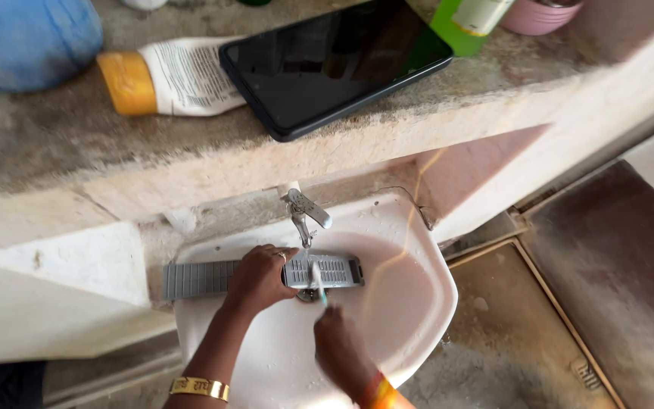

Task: The person holds a grey mop head under running water in a sink and scrubs it with a toothbrush. They repeatedly rinse and scrub the mop head, turning it over to clean different sides, then rinse it again under the tap.

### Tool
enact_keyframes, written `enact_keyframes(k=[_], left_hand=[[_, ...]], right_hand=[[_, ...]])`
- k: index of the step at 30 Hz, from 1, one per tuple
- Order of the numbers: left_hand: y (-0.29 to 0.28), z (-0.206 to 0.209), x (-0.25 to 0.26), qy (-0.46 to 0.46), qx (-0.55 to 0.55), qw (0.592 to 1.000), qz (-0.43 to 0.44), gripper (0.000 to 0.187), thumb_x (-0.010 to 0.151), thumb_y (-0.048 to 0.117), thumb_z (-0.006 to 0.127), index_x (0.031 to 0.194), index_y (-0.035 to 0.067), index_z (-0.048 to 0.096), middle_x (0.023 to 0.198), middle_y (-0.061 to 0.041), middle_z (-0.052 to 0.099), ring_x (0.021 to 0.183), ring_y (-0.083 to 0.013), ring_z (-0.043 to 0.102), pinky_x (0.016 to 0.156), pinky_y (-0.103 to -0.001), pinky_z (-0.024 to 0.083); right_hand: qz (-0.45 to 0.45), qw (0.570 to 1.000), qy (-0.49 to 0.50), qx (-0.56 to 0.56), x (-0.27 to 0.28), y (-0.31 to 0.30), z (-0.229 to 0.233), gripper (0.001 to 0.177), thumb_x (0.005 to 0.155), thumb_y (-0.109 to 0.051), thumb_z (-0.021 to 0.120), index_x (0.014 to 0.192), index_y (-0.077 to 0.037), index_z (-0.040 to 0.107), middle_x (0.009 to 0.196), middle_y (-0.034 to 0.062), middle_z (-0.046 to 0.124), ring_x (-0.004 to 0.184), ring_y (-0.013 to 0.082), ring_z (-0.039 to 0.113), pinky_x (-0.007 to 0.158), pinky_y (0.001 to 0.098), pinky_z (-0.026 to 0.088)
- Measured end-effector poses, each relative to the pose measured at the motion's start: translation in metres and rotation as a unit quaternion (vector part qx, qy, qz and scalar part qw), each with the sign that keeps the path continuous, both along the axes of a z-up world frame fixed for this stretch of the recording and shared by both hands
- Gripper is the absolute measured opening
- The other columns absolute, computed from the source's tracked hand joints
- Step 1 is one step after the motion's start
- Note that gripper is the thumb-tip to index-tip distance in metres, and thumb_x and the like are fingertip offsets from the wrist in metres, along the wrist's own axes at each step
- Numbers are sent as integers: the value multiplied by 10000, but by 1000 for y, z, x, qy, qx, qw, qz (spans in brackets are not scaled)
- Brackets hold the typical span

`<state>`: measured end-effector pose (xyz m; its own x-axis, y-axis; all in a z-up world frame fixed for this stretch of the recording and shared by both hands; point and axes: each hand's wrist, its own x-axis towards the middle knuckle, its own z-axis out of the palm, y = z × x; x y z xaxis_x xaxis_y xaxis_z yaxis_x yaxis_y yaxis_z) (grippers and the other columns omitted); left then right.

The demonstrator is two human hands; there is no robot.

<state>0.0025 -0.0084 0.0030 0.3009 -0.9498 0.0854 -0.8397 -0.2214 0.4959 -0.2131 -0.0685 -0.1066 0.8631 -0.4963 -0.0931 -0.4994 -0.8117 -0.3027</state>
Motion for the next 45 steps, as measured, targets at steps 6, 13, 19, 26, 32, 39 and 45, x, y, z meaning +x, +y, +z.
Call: enact_keyframes(k=[6, 13, 19, 26, 32, 39, 45], left_hand=[[-4, -11, 3, 14, -36, 999, 22, 741, 536, 218, 949, 1209, 34, 703, 1156, -152, 735, 1104, -286, 680, 1020, -417, 511], [-2, -10, -2, 8, -17, 999, 32, 726, 524, 209, 942, 1197, 56, 715, 1131, -148, 742, 1082, -288, 683, 1011, -418, 511], [4, -7, -4, 12, 37, 998, 45, 716, 582, 240, 937, 1243, 94, 703, 1131, -131, 733, 1082, -284, 666, 1016, -404, 519], [3, -13, 1, -6, -54, 998, -6, 750, 525, 217, 947, 1214, 54, 698, 1123, -133, 740, 1056, -293, 674, 995, -426, 514], [8, -6, -2, -12, 5, 1000, 21, 702, 621, 227, 937, 1255, 68, 679, 1080, -149, 732, 1070, -308, 656, 988, -420, 518], [36, 16, -33, -11, -172, 983, 70, 816, 511, 120, 950, 1247, -31, 630, 1204, -185, 699, 1095, -344, 639, 989, -469, 508], [44, 26, -51, 1, -188, 974, 125, 828, 525, 112, 946, 1267, -42, 612, 1223, -191, 686, 1113, -347, 643, 964, -455, 525]], right_hand=[[15, 994, 86, 73, 5, -11, 19, 545, 770, 66, 568, 1276, 218, 431, 1030, 342, 565, 695, 450, 665, 621, 556, 541], [20, 997, -3, 77, -2, -8, 32, 498, 812, 82, 518, 1294, 193, 454, 991, 327, 601, 684, 458, 663, 594, 540, 543], [60, 995, -34, 68, -5, 12, 36, 420, 764, 87, 533, 1177, 164, 514, 951, 320, 609, 732, 447, 654, 648, 523, 546], [-23, 990, -104, 97, 16, 7, 51, 309, 766, 101, 511, 1069, 106, 573, 968, 296, 624, 802, 460, 639, 701, 527, 533], [-41, 984, -91, 148, -7, 1, 71, 331, 815, 45, 574, 1143, 37, 615, 942, 244, 649, 769, 392, 645, 681, 472, 538], [-323, 866, -190, 331, -60, -20, 91, 423, 871, -11, 650, 1290, -63, 669, 931, 175, 678, 713, 267, 658, 635, 382, 547], [-103, 943, -268, 168, -34, -2, 94, 458, 848, 33, 676, 1299, -42, 690, 827, 146, 684, 680, 242, 684, 660, 350, 545]])
